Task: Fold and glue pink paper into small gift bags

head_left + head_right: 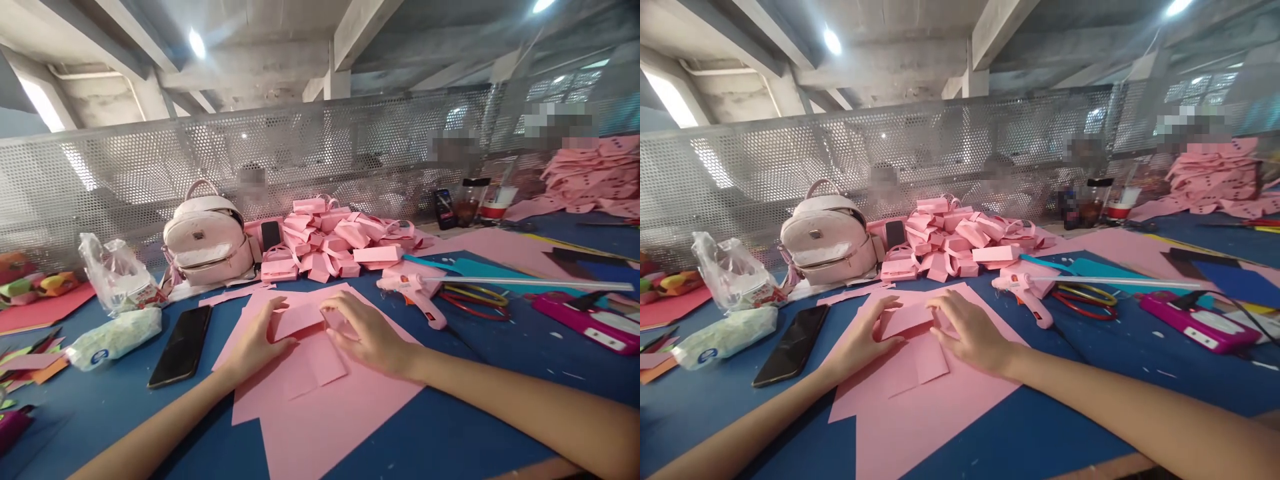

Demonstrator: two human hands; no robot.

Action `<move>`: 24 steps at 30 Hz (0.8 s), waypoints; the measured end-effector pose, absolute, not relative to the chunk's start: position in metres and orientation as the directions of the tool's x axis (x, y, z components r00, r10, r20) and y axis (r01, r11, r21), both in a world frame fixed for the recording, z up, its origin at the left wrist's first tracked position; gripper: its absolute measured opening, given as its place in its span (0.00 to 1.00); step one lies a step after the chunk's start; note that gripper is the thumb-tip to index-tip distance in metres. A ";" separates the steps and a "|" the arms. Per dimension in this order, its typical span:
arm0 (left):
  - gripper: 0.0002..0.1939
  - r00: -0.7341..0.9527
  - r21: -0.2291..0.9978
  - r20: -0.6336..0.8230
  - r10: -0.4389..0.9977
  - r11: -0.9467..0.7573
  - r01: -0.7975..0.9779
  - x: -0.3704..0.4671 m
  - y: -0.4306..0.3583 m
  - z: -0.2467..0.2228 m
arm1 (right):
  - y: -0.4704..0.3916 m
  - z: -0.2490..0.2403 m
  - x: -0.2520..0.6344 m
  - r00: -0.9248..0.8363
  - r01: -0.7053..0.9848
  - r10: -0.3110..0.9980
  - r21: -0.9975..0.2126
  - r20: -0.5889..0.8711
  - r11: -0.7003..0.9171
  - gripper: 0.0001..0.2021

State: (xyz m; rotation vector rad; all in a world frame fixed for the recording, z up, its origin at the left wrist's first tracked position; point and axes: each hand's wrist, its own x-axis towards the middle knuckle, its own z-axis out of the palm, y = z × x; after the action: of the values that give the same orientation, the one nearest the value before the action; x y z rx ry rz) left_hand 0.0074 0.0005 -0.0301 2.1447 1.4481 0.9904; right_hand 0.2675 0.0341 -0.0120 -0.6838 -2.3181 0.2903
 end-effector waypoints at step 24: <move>0.23 0.167 0.865 0.464 0.870 -0.486 0.127 0.009 -0.001 -0.026 | 0.051 -0.025 0.265 -0.524 0.121 0.815 -0.926 0.246 0.358 0.22</move>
State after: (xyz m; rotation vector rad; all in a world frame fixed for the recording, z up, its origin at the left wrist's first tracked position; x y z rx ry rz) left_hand 0.0085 -0.0014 -0.0258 1.7598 0.9506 1.3749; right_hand 0.2655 0.0512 -0.0250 -0.8155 -1.8890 1.2041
